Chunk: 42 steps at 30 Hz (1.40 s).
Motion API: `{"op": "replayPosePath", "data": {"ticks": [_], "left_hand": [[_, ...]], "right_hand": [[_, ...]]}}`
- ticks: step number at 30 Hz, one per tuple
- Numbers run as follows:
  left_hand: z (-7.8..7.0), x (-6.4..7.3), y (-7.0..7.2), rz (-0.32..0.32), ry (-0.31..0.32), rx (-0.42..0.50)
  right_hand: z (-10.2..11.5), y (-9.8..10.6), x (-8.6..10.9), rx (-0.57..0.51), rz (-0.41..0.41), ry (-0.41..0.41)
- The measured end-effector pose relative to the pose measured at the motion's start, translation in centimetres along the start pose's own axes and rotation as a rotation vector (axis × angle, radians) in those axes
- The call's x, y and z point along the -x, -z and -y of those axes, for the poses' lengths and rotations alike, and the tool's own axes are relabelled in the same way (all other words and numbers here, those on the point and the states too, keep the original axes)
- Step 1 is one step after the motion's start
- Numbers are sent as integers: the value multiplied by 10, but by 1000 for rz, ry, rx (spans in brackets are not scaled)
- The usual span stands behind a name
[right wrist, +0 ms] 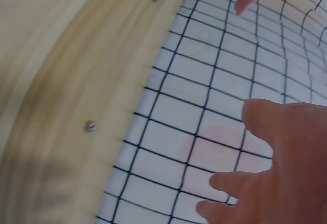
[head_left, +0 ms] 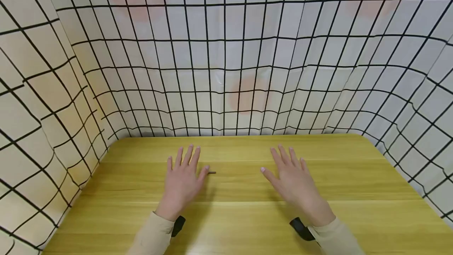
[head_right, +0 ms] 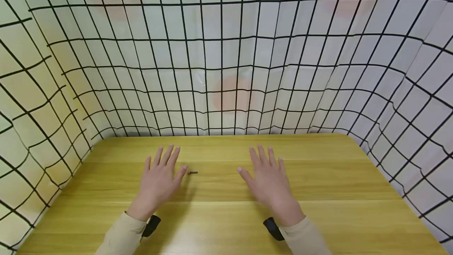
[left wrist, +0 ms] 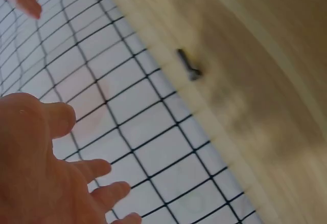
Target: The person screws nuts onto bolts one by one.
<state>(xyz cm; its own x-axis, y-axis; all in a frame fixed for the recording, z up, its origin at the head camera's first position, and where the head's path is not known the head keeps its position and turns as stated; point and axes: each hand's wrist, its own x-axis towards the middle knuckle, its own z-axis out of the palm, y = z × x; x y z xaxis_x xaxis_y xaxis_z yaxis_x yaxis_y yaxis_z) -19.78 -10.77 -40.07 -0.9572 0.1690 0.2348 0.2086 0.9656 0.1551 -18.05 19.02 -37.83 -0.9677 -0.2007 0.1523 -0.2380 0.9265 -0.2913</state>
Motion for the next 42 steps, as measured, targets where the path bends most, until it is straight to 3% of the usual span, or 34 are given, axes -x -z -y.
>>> {"op": "replayPosePath", "data": {"ticks": [7,12,15,19,23,29,36,42], "left_hand": [[18,-6,-9,4,-62,11],[27,-12,-10,-41,-146,31],[31,-17,-10,-62,-192,86],[34,-21,-11,-44,-216,223],[36,-24,-14,5,-210,349],[37,-35,-22,92,-194,461],[42,-41,-31,164,-120,543],[42,-46,-36,213,-119,603]], "right_hand": [[-21,-5,-7,-17,-45,25],[-36,-12,-13,-104,-62,69],[-45,-15,-18,-165,-63,92],[-54,-19,-23,-241,-50,104],[-61,-21,-29,-303,-38,130],[-69,-27,-39,-375,-2,153],[-74,-36,-51,-443,58,191],[-78,-43,-57,-444,146,200]]}}
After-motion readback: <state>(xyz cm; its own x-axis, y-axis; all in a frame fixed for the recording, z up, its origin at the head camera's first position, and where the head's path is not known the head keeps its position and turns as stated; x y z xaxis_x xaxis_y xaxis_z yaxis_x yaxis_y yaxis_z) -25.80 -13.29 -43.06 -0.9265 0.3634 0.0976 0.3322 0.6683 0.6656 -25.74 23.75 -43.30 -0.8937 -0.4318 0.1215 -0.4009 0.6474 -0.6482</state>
